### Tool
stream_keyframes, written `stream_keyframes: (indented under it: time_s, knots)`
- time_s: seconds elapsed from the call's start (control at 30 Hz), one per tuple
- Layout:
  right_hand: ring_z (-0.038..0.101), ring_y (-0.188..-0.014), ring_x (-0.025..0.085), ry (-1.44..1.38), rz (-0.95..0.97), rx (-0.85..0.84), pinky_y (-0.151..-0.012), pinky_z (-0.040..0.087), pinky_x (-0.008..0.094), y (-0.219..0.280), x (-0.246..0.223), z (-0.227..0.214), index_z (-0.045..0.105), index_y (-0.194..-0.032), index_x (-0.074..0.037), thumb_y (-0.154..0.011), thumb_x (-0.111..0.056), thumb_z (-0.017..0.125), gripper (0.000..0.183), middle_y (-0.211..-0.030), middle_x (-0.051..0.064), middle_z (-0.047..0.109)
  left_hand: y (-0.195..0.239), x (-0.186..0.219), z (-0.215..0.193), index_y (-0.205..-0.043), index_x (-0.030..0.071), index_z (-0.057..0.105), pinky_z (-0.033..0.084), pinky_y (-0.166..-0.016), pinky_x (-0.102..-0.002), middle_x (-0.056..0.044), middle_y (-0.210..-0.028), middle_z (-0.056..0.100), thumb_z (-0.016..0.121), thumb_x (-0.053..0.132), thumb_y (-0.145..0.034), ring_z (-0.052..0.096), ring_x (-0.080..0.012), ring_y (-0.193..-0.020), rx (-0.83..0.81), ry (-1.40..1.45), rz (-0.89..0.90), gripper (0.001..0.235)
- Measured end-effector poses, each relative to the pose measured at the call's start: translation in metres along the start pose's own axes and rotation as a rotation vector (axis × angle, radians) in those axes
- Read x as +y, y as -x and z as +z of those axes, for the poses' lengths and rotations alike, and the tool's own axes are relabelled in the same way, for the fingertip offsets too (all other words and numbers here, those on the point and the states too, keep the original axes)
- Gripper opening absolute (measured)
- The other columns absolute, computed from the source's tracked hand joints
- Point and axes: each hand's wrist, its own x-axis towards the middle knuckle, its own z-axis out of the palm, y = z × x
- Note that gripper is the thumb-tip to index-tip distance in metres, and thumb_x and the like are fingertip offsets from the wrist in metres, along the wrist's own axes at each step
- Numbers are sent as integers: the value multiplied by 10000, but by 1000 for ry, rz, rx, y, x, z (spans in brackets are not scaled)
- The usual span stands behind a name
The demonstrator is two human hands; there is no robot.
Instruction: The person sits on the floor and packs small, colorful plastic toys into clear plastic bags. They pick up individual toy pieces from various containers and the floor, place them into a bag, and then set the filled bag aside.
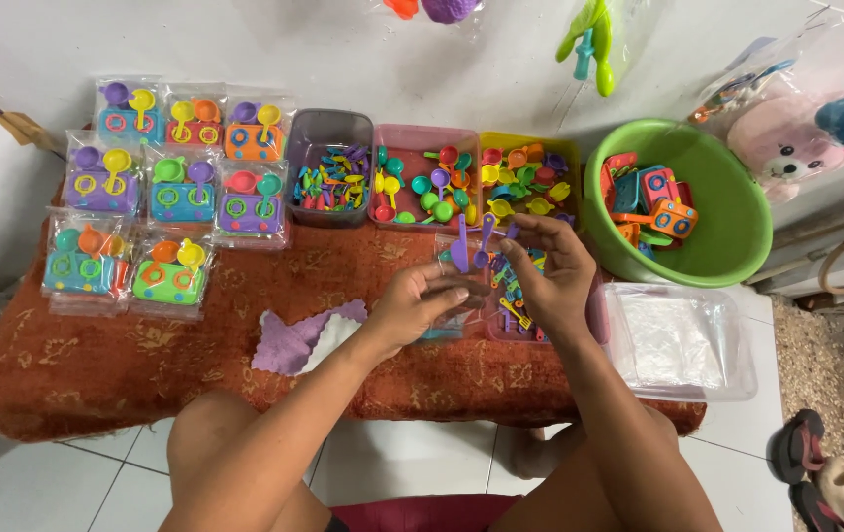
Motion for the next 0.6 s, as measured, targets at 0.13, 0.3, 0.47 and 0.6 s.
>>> stream_keyframes:
  time_s: [0.13,0.3,0.47,0.6]
  knots:
    - [706,-872,194,79,27,59,-836,581,369,-1,-5,-1,674,-1198,73,-887,79,800,336,-916,142,691,5,9,3,-1268,6,686,571,-953,-373,-192,-1131,753,720,21,-898,703,-228,-1069,-6,6,13,371]
    - [705,-845,180,108,52,67,-814,580,362,0,-10,3,680,-1179,57,-882,67,805,322,-886,134,699,2,4,0,-1240,-17,677,566,-926,-391,-231,-1072,753,710,6,-899,732,-277,-979,-18,-22,-21,343]
    - [696,-853,176,154,71,26,-844,564,369,1,-12,3,725,-1147,20,-841,55,842,329,-848,125,724,6,2,3,-1230,-29,691,586,-908,-346,-159,-1066,768,764,69,-885,722,-190,-995,60,29,-19,367]
    - [686,-840,159,151,87,11,-843,561,362,0,-15,5,740,-1124,2,-835,35,857,314,-840,117,737,9,22,13,-1147,-16,723,588,-888,-341,-165,-1042,772,740,95,-904,714,-185,-973,70,63,-24,268]
